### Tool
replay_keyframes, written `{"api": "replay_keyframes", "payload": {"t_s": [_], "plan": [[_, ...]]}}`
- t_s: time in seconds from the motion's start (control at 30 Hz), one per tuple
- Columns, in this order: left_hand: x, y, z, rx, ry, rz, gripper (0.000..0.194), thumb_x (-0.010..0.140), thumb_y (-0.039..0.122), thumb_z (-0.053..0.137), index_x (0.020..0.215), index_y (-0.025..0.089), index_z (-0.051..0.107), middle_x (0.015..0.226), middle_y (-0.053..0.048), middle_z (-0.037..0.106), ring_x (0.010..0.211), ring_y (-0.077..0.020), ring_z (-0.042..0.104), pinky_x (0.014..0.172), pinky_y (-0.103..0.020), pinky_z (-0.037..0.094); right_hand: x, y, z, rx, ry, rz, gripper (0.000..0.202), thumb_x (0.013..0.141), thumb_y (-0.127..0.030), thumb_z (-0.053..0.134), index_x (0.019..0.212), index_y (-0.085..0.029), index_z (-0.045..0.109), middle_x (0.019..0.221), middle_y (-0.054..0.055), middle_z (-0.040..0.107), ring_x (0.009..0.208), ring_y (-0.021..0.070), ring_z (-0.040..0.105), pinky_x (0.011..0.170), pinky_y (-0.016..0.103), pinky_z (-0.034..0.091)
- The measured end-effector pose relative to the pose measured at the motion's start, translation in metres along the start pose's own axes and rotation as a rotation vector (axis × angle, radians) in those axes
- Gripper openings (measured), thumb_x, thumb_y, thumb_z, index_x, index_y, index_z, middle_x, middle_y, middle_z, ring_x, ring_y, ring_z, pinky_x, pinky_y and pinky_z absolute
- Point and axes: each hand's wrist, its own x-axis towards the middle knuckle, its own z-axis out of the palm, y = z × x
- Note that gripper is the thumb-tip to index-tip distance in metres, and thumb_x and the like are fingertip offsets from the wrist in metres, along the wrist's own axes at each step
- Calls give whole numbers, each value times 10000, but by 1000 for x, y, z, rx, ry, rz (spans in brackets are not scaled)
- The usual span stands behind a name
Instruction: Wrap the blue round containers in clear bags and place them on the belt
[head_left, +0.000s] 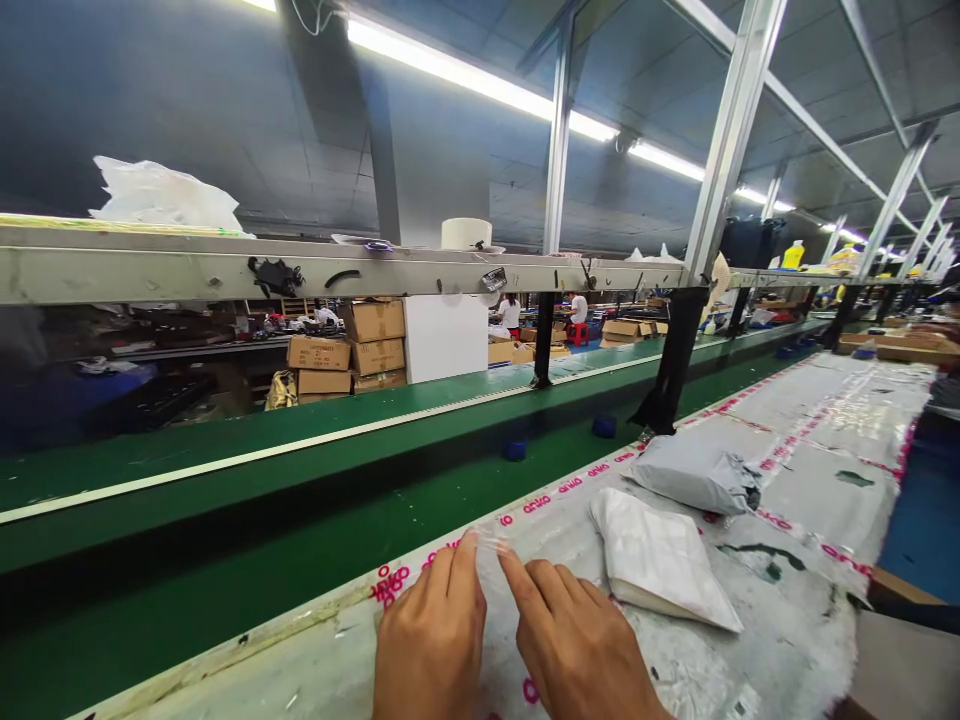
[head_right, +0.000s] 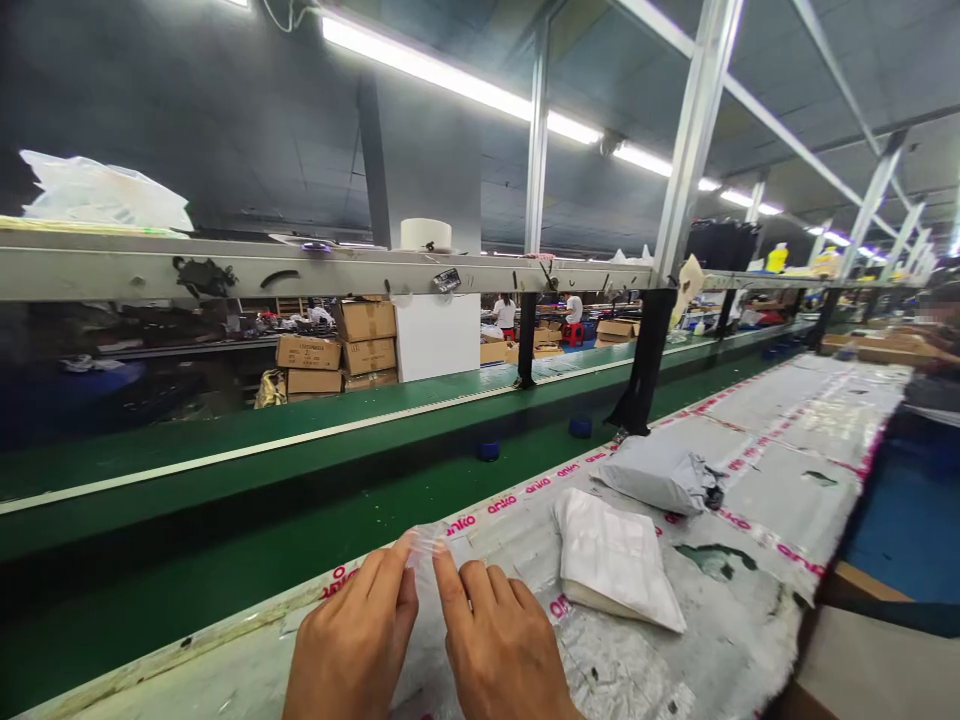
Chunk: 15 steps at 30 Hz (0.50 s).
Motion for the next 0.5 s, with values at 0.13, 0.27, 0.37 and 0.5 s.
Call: {"api": "replay_keyframes", "payload": {"t_s": [0.13,0.27,0.37,0.5], "plan": [[0,4,-4,-30,-46,-25,343,1001,123,394,1301,202,542,946,17,721,703,-146,701,583,-295,481,-4,-2,2,12,11,31,439,901,-33,383,1302,-17,563,805,71,634,654,208,620,579,341,418],[-1,3,-4,-57,-9,10,364,957,109,423,1288,183,555,948,14,735,704,-127,709,589,-270,488,-5,1,6,25,40,59,444,882,-33,403,1290,-58,578,754,42,621,611,194,619,560,328,425],[0,3,-2,-10,15,-2,381,943,105,429,1289,192,559,927,20,744,674,-123,706,587,-274,481,-5,5,12,4,68,40,451,852,-22,422,1269,-67,586,735,36,626,574,189,619,528,328,420],[1,2,0,-18,-34,-50,409,954,97,404,1331,194,530,904,34,746,670,-125,706,585,-283,473,-4,8,15,92,52,43,436,867,-27,424,1268,-106,574,722,25,624,571,197,630,518,328,433]]}}
